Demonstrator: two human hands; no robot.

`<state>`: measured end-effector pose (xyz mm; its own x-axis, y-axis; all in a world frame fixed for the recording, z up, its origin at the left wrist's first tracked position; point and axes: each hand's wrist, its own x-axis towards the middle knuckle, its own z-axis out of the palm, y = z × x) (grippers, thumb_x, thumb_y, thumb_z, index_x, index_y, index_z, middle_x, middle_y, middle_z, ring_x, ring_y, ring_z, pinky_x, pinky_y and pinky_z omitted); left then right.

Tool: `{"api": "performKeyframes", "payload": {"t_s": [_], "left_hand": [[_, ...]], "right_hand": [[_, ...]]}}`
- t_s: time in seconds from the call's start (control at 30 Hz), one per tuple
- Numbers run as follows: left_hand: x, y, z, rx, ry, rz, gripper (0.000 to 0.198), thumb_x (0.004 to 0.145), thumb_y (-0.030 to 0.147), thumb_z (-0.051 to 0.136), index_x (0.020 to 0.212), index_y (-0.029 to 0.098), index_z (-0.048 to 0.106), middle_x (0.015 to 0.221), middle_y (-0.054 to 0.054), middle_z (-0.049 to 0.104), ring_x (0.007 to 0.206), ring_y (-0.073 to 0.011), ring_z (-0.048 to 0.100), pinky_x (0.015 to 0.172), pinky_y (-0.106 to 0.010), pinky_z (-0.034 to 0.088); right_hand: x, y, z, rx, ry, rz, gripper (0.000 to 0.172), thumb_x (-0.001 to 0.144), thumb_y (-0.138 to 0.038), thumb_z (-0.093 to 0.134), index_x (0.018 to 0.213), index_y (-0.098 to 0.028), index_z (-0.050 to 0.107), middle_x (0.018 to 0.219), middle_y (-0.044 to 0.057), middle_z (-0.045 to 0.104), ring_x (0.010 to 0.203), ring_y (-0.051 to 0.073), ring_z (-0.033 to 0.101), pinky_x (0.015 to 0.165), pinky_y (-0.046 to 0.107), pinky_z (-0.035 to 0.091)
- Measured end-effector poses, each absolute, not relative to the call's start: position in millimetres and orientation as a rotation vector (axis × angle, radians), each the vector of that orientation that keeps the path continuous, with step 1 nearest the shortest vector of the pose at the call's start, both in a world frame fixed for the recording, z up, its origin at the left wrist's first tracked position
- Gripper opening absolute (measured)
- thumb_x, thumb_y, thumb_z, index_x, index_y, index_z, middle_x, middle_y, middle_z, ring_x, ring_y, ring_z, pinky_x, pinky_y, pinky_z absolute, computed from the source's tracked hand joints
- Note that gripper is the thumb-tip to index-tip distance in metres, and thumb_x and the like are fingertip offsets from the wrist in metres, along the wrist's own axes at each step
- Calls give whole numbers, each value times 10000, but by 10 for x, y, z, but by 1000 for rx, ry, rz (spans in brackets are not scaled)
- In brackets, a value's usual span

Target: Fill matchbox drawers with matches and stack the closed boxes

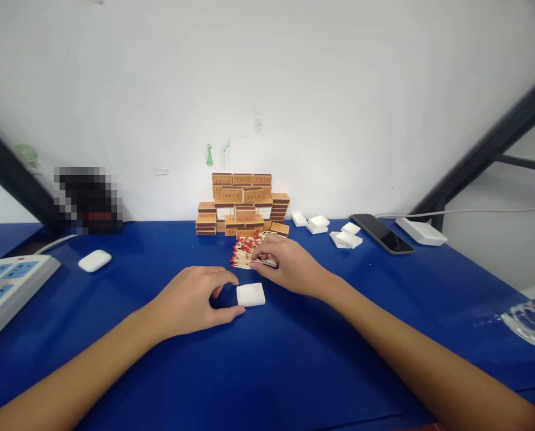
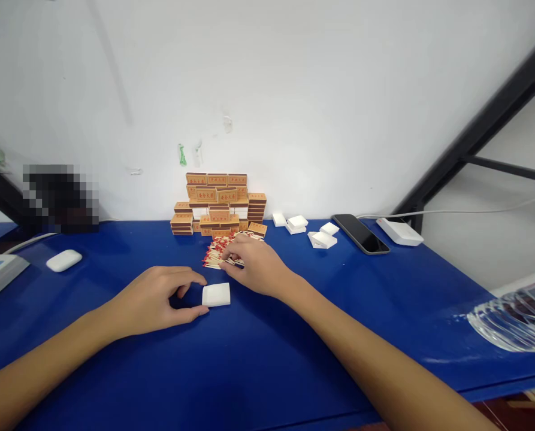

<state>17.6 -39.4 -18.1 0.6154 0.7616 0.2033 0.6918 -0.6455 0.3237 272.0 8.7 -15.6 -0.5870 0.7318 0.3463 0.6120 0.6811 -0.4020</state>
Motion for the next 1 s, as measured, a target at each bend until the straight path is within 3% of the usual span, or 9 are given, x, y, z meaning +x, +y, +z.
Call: {"api": "performKeyframes", "payload": {"t_s": [0.27,0.47,1.0], "left_hand": [[204,-422,-181,2695,1157,471,373,906,491,723,1165,224,741,750,16,656,633,-158,587,589,-290,395],[199,-425,-161,2626,1165,439,285,915,447,709,1105,238,752,753,18,658,644,-161,597,597,-290,387],[202,-418,-164,2657,1148,440,260,918,411,706,1109,239,748,770,11,670,620,-150,595,573,-279,386]], "right_hand": [[2499,172,-156,-1147,-2559,284,214,959,-351,737,1082,-179,706,1084,85,640,943,211,597,789,322,435],[2427,210,-86,-1169,-2577,324,151,953,-280,739,873,-165,680,939,59,640,871,184,572,749,296,402],[2947,48,7,-1223,-2603,433,122,922,-253,732,846,-200,653,877,33,639,779,175,561,672,304,401]]}}
